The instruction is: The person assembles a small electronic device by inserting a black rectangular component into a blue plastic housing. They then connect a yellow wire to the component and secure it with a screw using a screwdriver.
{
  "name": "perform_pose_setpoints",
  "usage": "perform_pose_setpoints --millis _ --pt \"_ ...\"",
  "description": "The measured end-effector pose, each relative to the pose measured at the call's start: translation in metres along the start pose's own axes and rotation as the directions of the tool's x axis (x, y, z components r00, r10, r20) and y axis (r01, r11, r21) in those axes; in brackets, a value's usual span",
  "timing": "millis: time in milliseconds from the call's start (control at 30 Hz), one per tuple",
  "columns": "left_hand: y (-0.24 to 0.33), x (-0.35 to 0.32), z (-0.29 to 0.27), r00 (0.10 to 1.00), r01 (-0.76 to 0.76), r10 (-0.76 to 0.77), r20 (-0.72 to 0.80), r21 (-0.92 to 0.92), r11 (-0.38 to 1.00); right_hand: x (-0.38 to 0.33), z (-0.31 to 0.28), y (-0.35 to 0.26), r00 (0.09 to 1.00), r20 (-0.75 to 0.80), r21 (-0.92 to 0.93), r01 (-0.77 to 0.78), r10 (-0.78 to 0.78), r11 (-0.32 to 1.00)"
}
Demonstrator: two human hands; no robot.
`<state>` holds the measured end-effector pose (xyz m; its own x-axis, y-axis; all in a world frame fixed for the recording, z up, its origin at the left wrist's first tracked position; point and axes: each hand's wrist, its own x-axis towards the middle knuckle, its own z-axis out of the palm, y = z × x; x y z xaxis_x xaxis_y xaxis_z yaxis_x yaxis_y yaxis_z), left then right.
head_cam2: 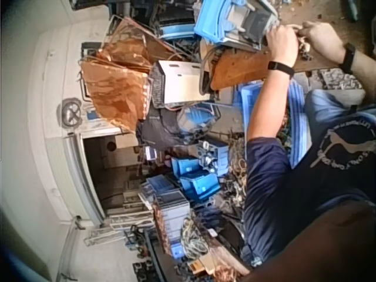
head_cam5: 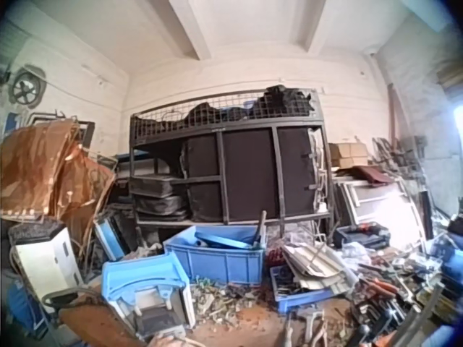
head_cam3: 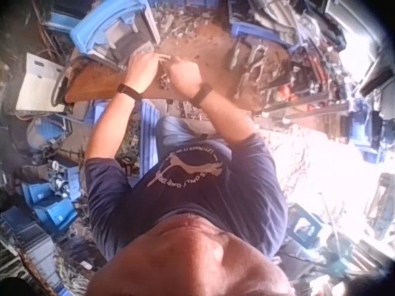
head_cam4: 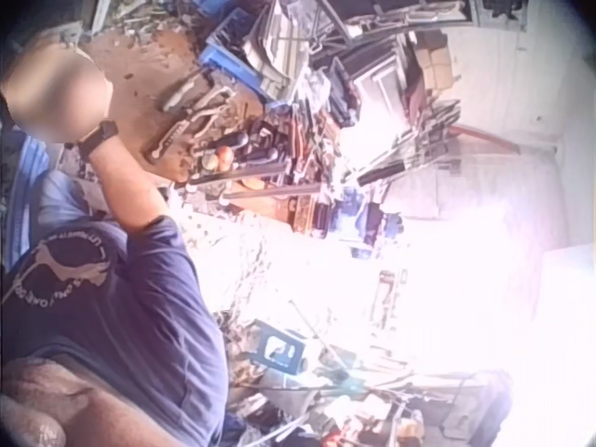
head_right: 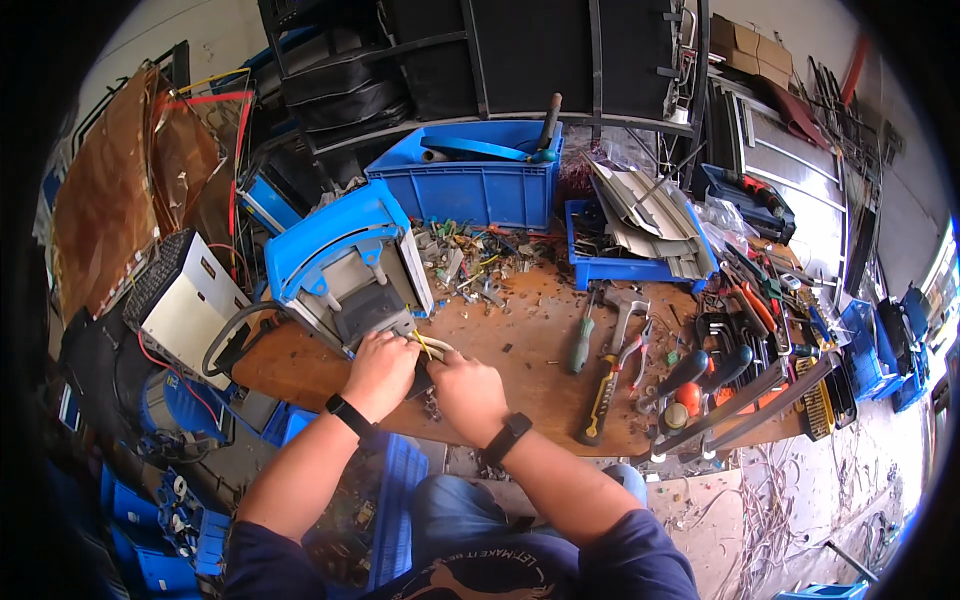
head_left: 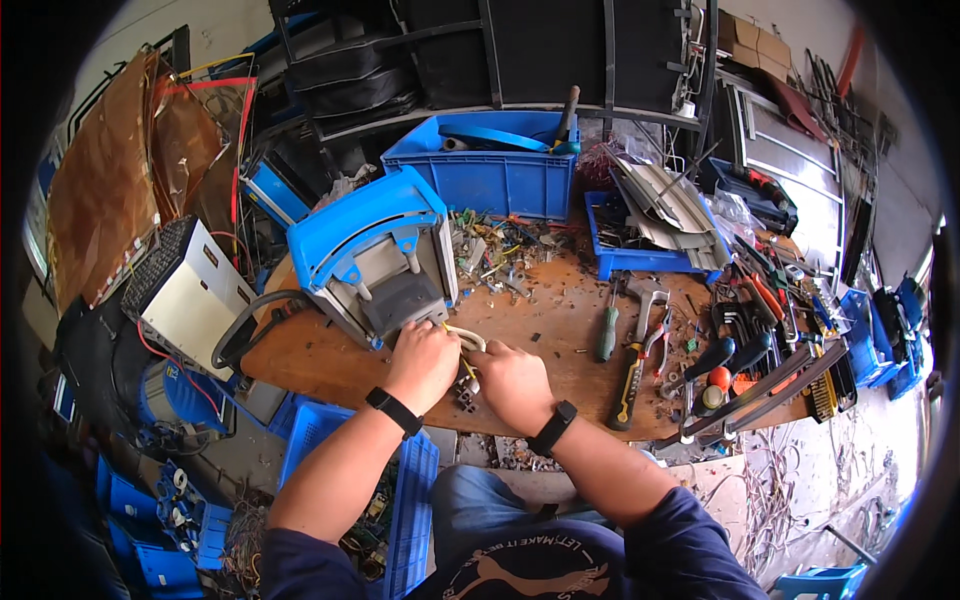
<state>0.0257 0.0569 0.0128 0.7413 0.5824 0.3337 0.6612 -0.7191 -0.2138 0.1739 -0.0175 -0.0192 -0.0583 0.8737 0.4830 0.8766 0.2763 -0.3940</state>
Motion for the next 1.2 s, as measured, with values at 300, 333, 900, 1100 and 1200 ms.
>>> perform_pose_setpoints --millis 300,333,900,1100,1200 --pt "0.003 -0.004 0.002 0.997 0.077 -0.078 -0.006 -0.047 0.996 -0.018 0.030 0.015 0.670 0.734 0.672 -0.695 0.108 -0.258" --pt "0.004 -0.004 0.003 0.997 0.079 -0.079 -0.009 -0.052 0.996 -0.017 0.032 0.012 0.724 0.675 0.737 -0.649 0.144 -0.190" --pt "0.007 0.001 0.005 0.989 0.148 -0.146 0.028 -0.111 0.983 -0.012 0.013 0.018 0.813 0.571 0.763 -0.576 0.112 0.294" --pt "0.006 0.000 0.004 0.992 0.121 -0.124 -0.004 -0.184 0.976 -0.010 0.039 0.034 0.715 0.693 0.657 -0.678 -0.088 -0.332" --pt "0.007 0.000 0.004 0.991 0.130 -0.132 -0.003 -0.173 0.976 -0.008 0.039 0.031 0.734 0.671 0.662 -0.656 -0.102 -0.363"
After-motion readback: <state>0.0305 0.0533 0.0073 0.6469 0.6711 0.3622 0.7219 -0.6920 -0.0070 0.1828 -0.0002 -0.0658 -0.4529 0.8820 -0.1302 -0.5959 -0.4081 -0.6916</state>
